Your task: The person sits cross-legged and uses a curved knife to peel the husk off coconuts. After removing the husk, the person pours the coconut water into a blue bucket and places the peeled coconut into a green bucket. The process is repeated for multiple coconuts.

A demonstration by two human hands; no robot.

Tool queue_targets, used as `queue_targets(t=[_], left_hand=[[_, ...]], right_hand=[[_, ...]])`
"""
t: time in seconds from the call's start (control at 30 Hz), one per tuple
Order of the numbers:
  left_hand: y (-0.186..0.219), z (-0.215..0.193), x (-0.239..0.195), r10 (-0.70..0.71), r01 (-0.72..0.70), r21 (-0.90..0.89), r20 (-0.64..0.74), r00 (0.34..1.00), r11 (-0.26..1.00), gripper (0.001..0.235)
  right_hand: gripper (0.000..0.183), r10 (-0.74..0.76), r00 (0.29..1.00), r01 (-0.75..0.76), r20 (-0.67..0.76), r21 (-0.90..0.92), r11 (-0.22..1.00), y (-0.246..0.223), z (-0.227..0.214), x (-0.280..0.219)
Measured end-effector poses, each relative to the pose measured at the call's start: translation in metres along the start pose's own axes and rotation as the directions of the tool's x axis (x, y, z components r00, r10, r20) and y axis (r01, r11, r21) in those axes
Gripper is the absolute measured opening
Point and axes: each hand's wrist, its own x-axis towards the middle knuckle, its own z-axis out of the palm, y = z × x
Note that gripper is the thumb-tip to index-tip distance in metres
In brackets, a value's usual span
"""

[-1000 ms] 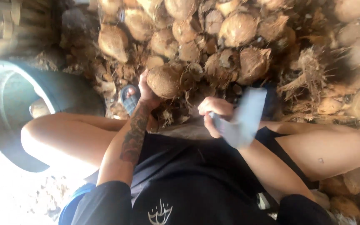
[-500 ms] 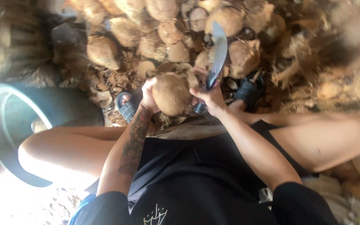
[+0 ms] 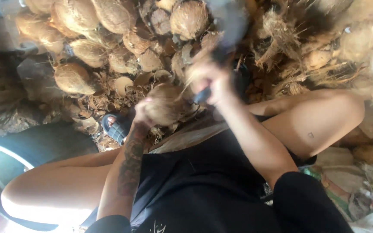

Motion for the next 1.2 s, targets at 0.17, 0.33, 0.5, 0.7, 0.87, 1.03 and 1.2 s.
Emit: queue_targets(t=[0.17, 0.33, 0.5, 0.7, 0.87, 1.03, 1.2], left_hand=[[0.007, -0.024, -0.01, -0.03, 0.026, -0.099, -0.035, 0.999, 0.995, 0.079], [0.014, -0.034, -0.012, -0.05, 0.037, -0.181, -0.071, 0.996, 0.983, 0.078], [0.019, -0.046, -0.017, -0.055, -0.002, -0.326, -0.166, 0.985, 0.945, 0.078], [0.029, -0.068, -0.033, -0.064, -0.081, -0.463, -0.289, 0.955, 0.883, 0.079], [0.027, -0.069, -0.047, -0.079, -0.191, -0.552, -0.428, 0.9, 0.812, 0.081], [-0.012, -0.099, -0.044, -0.094, -0.264, -0.644, -0.465, 0.881, 0.718, 0.069], [-0.029, -0.116, -0.033, 0.077, -0.357, -0.585, -0.448, 0.891, 0.728, 0.084]], right_hand=[[0.017, -0.364, 0.915, 0.255, -0.175, -0.449, 0.856, -0.156, -0.022, 0.017], [0.028, -0.689, 0.6, -0.007, -0.407, -0.864, 0.504, -0.187, -0.163, 0.065], [0.108, -0.61, 0.458, -0.383, -0.647, -0.763, 0.521, -0.168, -0.187, 0.071], [0.04, -0.933, 0.35, 0.014, 0.08, -0.997, -0.08, -0.133, -0.149, 0.078], [0.025, -0.516, 0.832, 0.344, 0.202, -0.919, 0.195, -0.05, -0.008, -0.014], [0.018, -0.189, 0.917, 0.385, 0.352, -0.904, 0.187, -0.01, 0.037, -0.105], [0.008, 0.268, 0.855, 0.42, 0.445, -0.896, 0.145, 0.016, 0.092, -0.136]])
